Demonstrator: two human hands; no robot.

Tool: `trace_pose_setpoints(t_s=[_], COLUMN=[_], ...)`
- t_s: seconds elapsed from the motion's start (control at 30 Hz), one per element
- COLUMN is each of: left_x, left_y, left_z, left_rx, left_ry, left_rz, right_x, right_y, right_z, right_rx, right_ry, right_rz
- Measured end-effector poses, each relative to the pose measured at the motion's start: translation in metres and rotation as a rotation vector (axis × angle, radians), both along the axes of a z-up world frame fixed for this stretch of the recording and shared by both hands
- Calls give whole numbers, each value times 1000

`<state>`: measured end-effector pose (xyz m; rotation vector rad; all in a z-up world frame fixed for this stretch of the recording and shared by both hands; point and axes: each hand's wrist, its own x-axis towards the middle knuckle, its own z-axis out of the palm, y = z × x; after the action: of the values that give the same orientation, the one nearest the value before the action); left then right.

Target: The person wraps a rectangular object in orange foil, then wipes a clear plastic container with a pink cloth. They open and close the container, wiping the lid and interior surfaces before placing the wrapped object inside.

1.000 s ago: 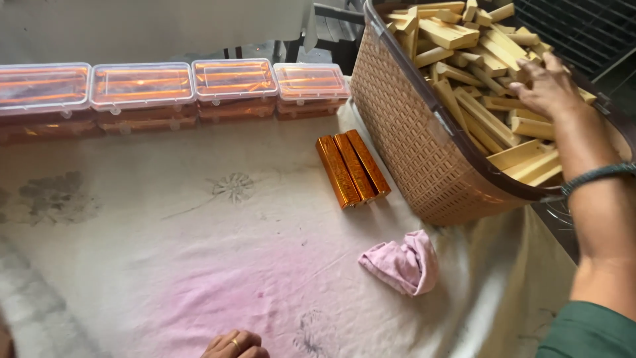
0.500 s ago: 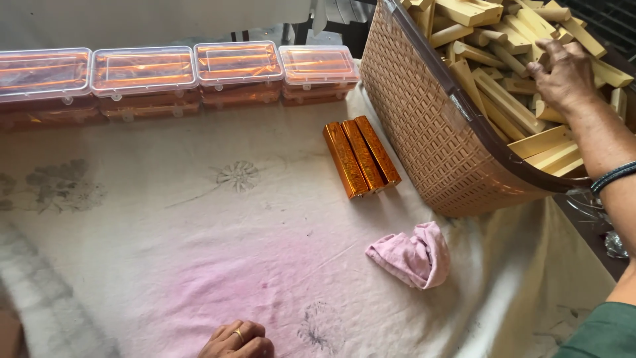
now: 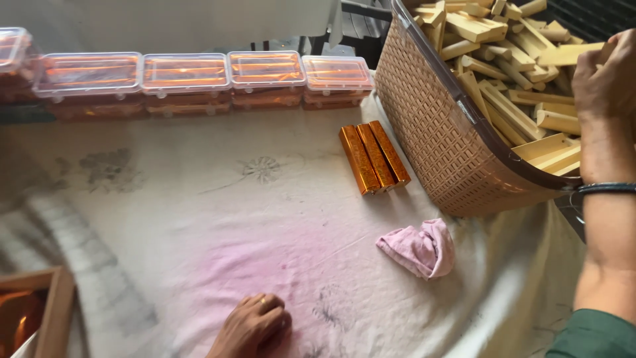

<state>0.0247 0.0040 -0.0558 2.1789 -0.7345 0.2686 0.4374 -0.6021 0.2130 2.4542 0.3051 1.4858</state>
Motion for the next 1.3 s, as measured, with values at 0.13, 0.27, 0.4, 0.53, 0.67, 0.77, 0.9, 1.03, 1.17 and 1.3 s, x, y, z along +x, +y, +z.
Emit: trace_pose_setpoints(t_s=[0.13, 0.27, 0.4, 0.53, 0.67, 0.77, 0.9, 1.03, 1.17, 1.3], left_x=[-5, -8, -9, -8, -13, -12, -6, -2, 9, 13], left_y=[4, 0, 0, -3, -2, 4, 7, 6, 12, 22], left_z=[29, 30, 30, 21, 23, 30, 27, 29, 14, 7], left_rx=[-61, 8, 25, 28, -6, -25, -59, -197, -723, -838], left_ry=[62, 36, 1, -4, -52, -73, -118, 198, 535, 668], left_rz=[-19, -3, 1, 20, 34, 31, 0, 99, 263, 278], right_x=[-4, -92, -179, -233, -302, -335, -333, -343, -344, -358], right_y=[-15, 70, 150, 265, 359, 384, 374, 397, 423, 452], right_z=[-19, -4, -35, -119, -183, -194, -227, -207, -222, -215], right_rx=[-2, 466, 302, -117, -279, -160, 89, 547, 859, 777], right_ry=[-19, 104, -18, -28, 153, 442, 598, 634, 784, 760], right_rz=[156, 272, 498, 548, 732, 977, 940, 901, 897, 1040])
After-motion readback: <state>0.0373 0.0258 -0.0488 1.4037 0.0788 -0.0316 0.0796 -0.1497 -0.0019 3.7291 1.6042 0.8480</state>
